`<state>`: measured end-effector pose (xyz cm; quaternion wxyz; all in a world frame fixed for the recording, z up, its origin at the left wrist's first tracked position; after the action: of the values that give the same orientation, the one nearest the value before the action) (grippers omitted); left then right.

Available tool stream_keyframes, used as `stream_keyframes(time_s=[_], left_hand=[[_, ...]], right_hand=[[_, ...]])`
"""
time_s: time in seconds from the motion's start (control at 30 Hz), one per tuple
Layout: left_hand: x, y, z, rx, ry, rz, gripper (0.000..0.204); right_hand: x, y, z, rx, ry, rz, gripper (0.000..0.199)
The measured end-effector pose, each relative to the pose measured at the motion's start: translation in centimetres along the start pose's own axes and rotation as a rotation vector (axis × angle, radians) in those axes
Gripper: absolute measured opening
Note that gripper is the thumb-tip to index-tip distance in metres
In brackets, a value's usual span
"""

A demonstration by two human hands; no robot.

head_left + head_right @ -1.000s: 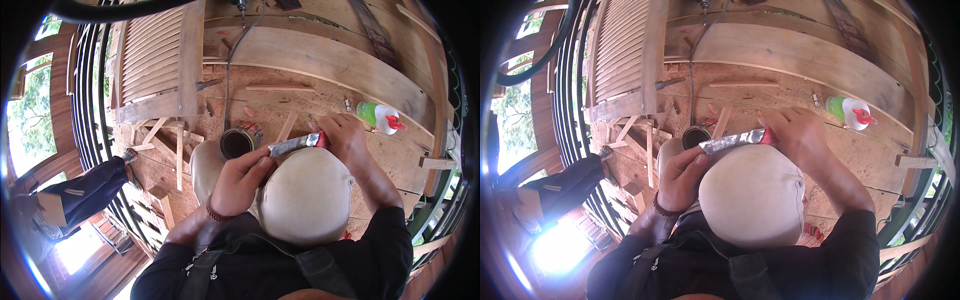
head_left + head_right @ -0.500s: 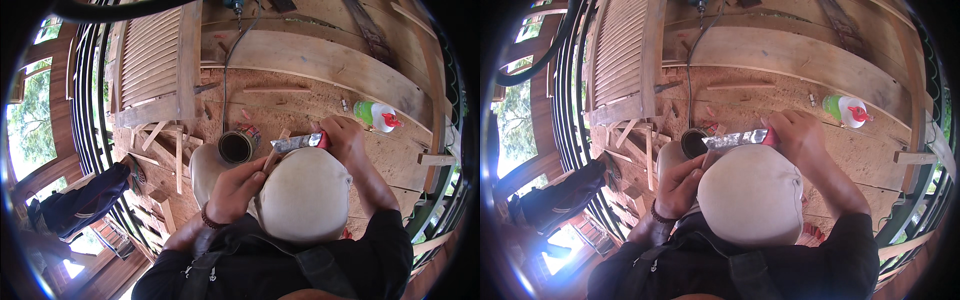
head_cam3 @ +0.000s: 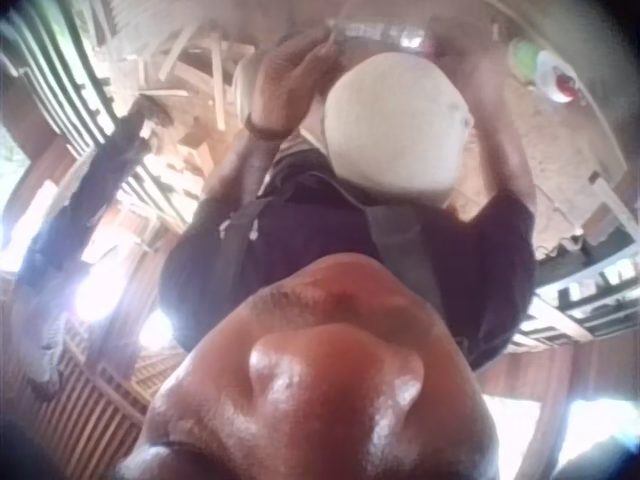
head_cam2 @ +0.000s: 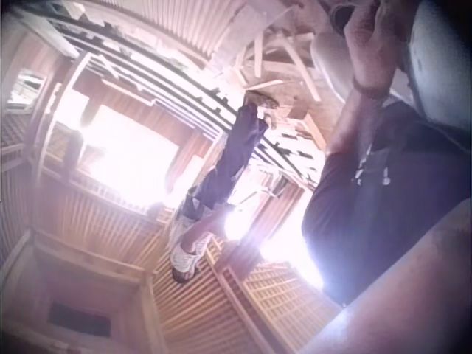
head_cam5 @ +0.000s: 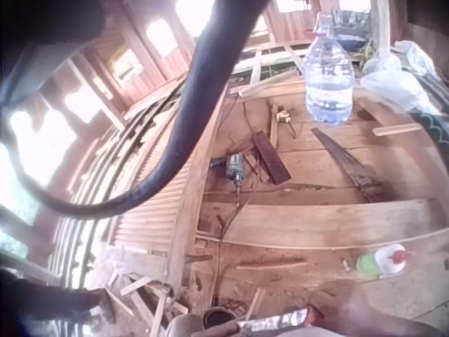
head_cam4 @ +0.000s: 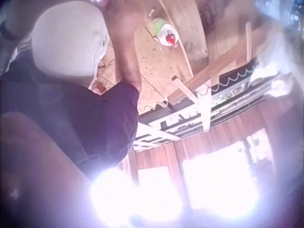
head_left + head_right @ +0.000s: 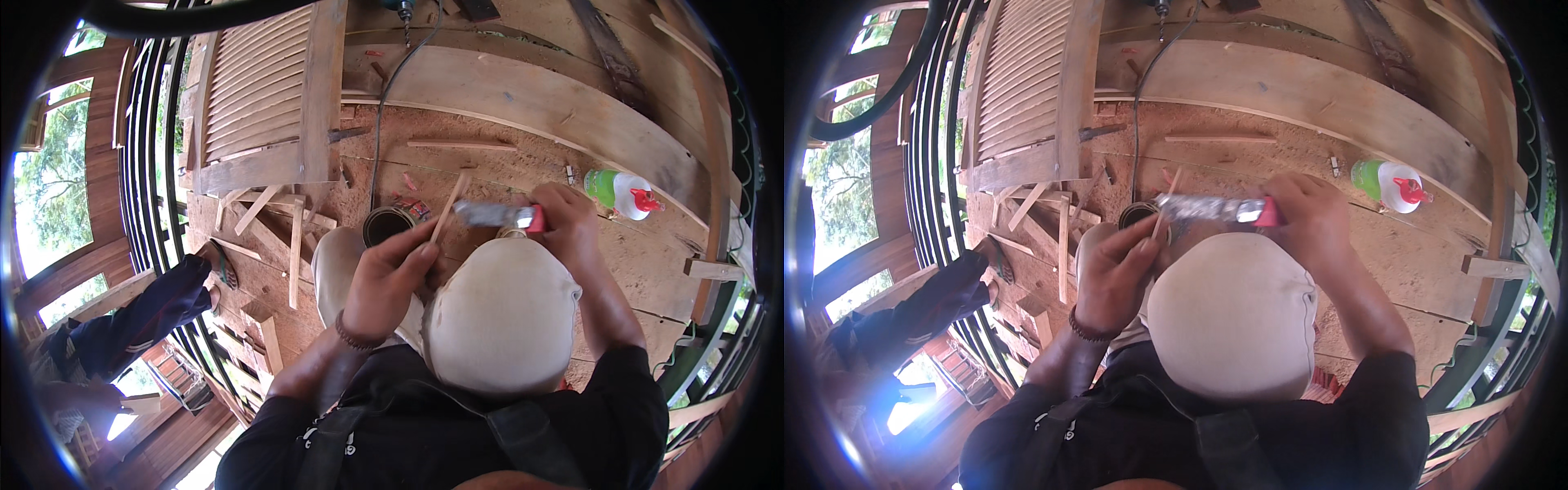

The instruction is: The person sits on the floor and assembles a wooden structure by applying glue to small wooden pieces and attaching them to a larger frame. They use a hammer to secure the pieces and a saw to trim excess wood. The person also uses a chisel to smooth the edges of the wood.

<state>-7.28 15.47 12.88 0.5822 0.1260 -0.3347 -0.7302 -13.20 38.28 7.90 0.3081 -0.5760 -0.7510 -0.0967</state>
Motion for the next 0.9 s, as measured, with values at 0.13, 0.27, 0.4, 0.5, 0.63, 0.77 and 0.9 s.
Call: stream_keyframes(time_s=[0.13,0.27,0.4,0.5,0.63,0.77,0.9], left_hand=[[-0.5,-0.9,1.1,-0.173,0.040,0.057,0.035],[-0.7,-0.6,2.9,-0.255,-0.171,0.050,0.031],[-1.0,-0.6,3.7,-0.363,-0.397,0.144,0.031],[-0.9,-0.3,3.9,-0.373,-0.496,0.173,0.032],[-0.9,-0.1,3.2,-0.330,-0.448,0.172,0.034],[-0.8,0.4,3.5,-0.382,-0.509,0.174,0.037],[-0.4,1.3,3.7,-0.377,-0.557,0.166,0.035]], right_hand=[[-0.1,-2.2,-2.3,0.193,0.011,-0.162,0.030],[-0.2,-1.9,-1.6,0.151,0.052,-0.260,0.029],[0.1,-1.9,-1.7,0.185,0.053,-0.225,0.029],[0.1,-1.8,-1.9,0.176,0.066,-0.196,0.028],[0.6,-1.6,-2.2,0.185,0.064,-0.108,0.030],[0.7,-1.2,-1.9,0.138,0.074,-0.094,0.032],[0.5,-0.8,-1.4,0.075,0.029,-0.052,0.029]])
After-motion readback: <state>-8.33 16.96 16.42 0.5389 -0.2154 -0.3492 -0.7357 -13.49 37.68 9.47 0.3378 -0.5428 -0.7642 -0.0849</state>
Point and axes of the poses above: each hand's wrist, its own y-axis away from the middle knuckle, its own x-axis out of the back of the hand, z = x × y, the point moved 6 cm from there along -y, towards the middle knuckle, and after that the axes turned 12 degrees about -y, right-handed, at the moved point
